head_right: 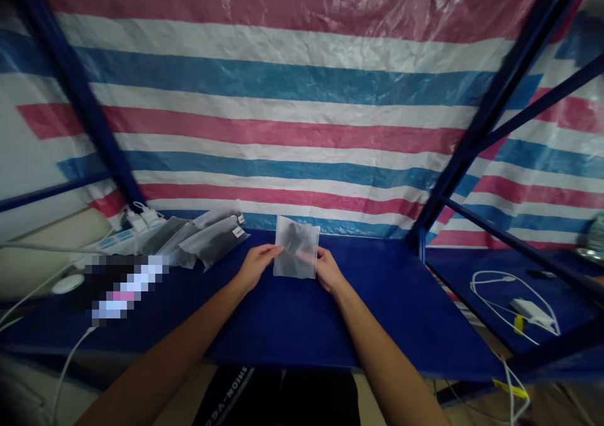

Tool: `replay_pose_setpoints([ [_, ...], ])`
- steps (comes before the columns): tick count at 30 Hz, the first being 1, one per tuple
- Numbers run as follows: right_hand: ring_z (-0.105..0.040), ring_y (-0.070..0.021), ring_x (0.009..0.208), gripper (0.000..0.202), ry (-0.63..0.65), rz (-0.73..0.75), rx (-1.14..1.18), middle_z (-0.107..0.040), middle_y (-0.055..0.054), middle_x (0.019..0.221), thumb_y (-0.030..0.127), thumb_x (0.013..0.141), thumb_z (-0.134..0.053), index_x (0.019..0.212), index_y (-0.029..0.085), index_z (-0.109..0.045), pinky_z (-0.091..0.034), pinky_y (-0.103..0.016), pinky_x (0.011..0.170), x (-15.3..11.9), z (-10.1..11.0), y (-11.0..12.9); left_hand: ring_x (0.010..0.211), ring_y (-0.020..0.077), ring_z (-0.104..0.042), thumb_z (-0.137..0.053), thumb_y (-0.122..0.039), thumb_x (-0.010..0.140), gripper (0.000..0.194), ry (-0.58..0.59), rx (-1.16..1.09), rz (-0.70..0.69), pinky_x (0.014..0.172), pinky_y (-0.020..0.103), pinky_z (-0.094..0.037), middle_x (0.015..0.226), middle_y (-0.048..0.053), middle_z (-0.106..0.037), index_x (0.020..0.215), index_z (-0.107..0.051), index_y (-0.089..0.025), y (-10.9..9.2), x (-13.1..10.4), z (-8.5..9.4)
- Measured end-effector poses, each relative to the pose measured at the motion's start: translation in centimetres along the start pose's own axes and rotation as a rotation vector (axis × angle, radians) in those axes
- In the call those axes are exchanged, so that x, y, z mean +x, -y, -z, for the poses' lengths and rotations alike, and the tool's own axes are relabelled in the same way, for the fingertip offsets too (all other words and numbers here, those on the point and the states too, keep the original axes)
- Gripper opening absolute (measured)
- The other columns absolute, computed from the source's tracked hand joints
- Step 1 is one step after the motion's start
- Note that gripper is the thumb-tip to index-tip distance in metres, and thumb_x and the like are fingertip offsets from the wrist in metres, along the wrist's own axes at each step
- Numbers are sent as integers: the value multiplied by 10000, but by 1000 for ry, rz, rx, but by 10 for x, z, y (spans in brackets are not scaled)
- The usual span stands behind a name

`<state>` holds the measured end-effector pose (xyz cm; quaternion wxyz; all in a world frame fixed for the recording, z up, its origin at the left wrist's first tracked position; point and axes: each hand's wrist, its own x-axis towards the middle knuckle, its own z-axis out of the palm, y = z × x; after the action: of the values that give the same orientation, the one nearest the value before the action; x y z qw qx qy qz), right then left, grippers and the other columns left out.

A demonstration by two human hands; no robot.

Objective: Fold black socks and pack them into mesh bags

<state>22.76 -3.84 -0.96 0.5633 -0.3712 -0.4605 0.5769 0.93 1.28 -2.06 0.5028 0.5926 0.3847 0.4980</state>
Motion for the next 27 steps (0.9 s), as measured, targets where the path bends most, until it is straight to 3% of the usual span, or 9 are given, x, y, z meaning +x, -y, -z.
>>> replay_pose_setpoints([
  [4,-804,-281,880,460,-59,-11,71,-837,-82,999,399,688,-964,1061,188,-795,-653,-351,751,5,12,5,832,243,-768,-854,-618,793,496,-86,-94,19,746,342,-610,953,92,-824,1009,-823,-173,1,10,9],
  [7,-796,-273,811,361,-215,-52,156,-837,-86,956,372,733,-863,1028,180,-784,-656,-357,695,10,27,11,785,217,-744,-823,-672,780,539,-288,-74,-49,696,307,-583,885,71,-792,974,-778,-171,3,21,28],
  [11,-779,-269,720,309,-451,-56,193,-828,-73,885,359,767,-734,1022,186,-760,-643,-358,584,15,48,13,771,228,-731,-750,-636,853,473,-465,184,-93,703,307,-554,820,58,-766,969,-719,-179,10,27,61],
  [15,-785,-266,750,312,-459,-19,183,-830,-71,903,358,777,-749,1039,188,-759,-651,-349,597,18,53,10,828,275,-742,-767,-370,871,422,-281,592,-22,818,367,-569,784,39,-753,1238,-678,-181,15,22,71],
  [18,-786,-271,752,320,-404,-25,150,-831,-82,908,378,782,-764,1032,177,-762,-659,-358,618,20,48,4,1037,295,-735,-746,-236,856,483,-211,788,-230,996,426,-559,1093,108,-757,1330,-669,-187,8,14,59],
  [20,-784,-273,740,325,-378,-24,112,-830,-78,895,394,786,-767,1029,178,-758,-656,-357,612,22,45,0,1219,300,-678,-694,-219,908,430,-160,861,-463,1122,458,-508,1348,132,-678,1339,-695,-217,2,8,49],
  [22,-784,-272,737,322,-359,-20,84,-829,-72,884,404,787,-769,1020,182,-752,-651,-346,607,23,42,-3,1312,293,-631,-632,-248,981,373,6,900,-616,1175,469,-477,1434,110,-649,1345,-715,-255,-1,3,40],
  [25,-783,-266,741,308,-349,-20,78,-827,-63,876,396,779,-779,1004,188,-750,-646,-331,607,25,41,-4,1344,277,-632,-586,-333,1038,371,281,920,-656,1152,429,-501,1449,102,-679,1383,-709,-269,7,-4,31],
  [27,-780,-260,742,296,-352,-27,90,-826,-58,876,383,777,-780,997,188,-754,-645,-326,614,26,41,-3,1382,280,-620,-590,-389,1042,407,348,936,-632,1151,409,-491,1490,111,-666,1417,-691,-265,15,-9,28],
])
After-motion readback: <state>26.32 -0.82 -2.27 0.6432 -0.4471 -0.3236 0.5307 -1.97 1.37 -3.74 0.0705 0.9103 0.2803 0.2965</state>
